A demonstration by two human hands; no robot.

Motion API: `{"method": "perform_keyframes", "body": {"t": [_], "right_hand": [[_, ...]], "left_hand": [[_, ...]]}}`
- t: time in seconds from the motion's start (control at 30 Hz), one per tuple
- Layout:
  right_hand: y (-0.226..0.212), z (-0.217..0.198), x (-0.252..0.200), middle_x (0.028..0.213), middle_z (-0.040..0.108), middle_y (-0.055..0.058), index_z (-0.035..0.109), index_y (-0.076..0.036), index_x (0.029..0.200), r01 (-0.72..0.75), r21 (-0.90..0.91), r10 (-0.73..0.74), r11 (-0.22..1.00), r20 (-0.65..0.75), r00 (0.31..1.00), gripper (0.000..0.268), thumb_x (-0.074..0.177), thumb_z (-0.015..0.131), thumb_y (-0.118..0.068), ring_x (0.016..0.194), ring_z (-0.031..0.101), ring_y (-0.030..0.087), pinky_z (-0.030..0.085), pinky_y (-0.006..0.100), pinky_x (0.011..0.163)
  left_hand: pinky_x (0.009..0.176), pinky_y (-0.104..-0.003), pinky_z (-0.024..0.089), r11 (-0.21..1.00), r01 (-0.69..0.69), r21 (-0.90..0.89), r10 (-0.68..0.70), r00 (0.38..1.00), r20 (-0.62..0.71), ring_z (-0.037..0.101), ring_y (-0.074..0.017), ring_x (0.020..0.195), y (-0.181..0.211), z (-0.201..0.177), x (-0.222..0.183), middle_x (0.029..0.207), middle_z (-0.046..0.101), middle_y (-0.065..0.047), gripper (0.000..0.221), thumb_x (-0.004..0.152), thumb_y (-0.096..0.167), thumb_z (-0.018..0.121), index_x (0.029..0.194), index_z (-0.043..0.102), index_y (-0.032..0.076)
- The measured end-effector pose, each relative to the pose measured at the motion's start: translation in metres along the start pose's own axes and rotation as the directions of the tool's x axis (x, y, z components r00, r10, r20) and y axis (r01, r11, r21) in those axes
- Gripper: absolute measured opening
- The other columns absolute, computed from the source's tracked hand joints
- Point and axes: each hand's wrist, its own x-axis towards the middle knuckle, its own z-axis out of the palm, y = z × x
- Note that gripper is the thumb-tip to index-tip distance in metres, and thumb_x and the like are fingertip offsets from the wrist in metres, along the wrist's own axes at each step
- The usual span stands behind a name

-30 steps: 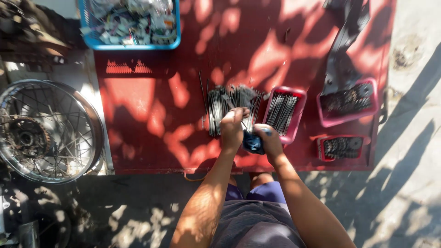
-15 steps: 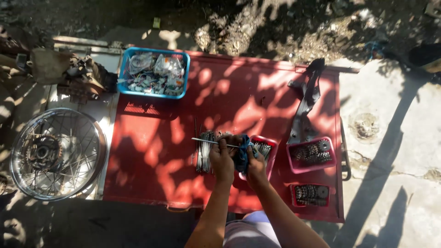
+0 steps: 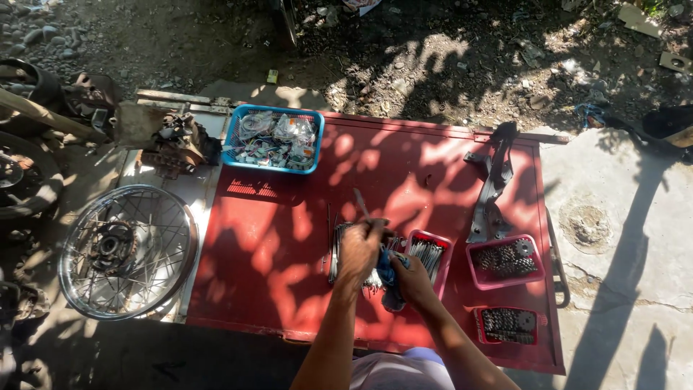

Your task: The person is cleaning motorcycle wheel spokes one by one using a blue cloth.

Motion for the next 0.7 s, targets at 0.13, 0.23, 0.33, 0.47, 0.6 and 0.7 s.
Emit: {"method": "perform_keyframes", "body": {"t": [0.13,0.23,0.33,0.47,0.6,0.7], "right_hand": [[0.025,0.000,0.017,0.062,0.056,0.020,0.062,0.004,0.078,0.019,-0.330,-0.115,0.944,-0.273,0.955,0.023,0.096,0.061,-0.010,0.057,0.049,0.022,0.046,0.042,0.057],[-0.017,-0.003,0.022,0.075,0.066,0.019,0.070,0.005,0.097,0.104,0.061,-0.077,0.993,-0.347,0.935,0.009,0.091,0.064,0.000,0.066,0.064,0.024,0.053,0.035,0.062],[-0.055,-0.002,0.005,0.073,0.063,0.008,0.066,-0.008,0.094,0.086,0.675,0.175,0.732,-0.309,0.935,0.002,0.094,0.065,-0.011,0.058,0.060,0.021,0.052,0.022,0.058],[-0.070,0.037,-0.019,0.064,0.051,0.012,0.071,-0.007,0.093,-0.092,0.669,0.390,0.738,-0.311,0.867,0.024,0.096,0.071,-0.031,0.054,0.050,0.026,0.046,0.035,0.063],[-0.067,0.063,-0.012,0.053,0.054,0.005,0.056,-0.008,0.059,0.004,0.106,0.019,0.994,-0.208,0.978,0.048,0.100,0.070,-0.031,0.044,0.046,0.014,0.042,0.030,0.051],[-0.006,0.037,0.006,0.070,0.060,0.005,0.063,-0.012,0.086,0.206,-0.875,-0.245,0.439,0.104,0.964,0.021,0.104,0.058,-0.023,0.062,0.064,0.023,0.048,0.030,0.064]], "left_hand": [[0.087,-0.036,0.061,0.892,-0.223,0.393,0.124,0.958,0.260,0.075,-0.0228,0.096,0.032,-0.005,-0.040,0.093,0.078,0.005,0.018,0.093,0.041,0.065,0.104,0.079,0.039],[0.088,-0.033,0.061,0.897,-0.402,0.183,0.354,0.902,0.246,0.076,-0.0224,0.097,0.058,-0.017,-0.064,0.102,0.078,-0.002,0.015,0.092,0.032,0.069,0.103,0.079,0.029],[0.081,-0.031,0.062,0.846,-0.416,-0.334,0.429,0.902,-0.037,0.074,-0.0216,0.090,0.032,-0.016,-0.050,0.103,0.078,-0.017,0.022,0.096,0.028,0.072,0.098,0.079,0.007],[0.073,-0.027,0.062,0.911,-0.002,-0.413,-0.037,0.995,-0.088,0.068,-0.0206,0.082,0.019,-0.027,-0.008,0.098,0.074,-0.019,0.040,0.108,0.033,0.055,0.102,0.075,-0.001],[0.066,-0.034,0.061,0.990,0.088,-0.107,-0.102,0.986,-0.132,0.071,-0.0193,0.068,0.011,-0.026,0.018,0.089,0.079,-0.015,0.038,0.101,0.044,0.066,0.102,0.081,0.009],[0.079,-0.032,0.054,0.955,-0.229,0.187,0.230,0.973,0.016,0.074,-0.0195,0.085,0.074,-0.033,-0.031,0.091,0.079,-0.001,0.026,0.093,0.045,0.072,0.082,0.082,0.023]]}}
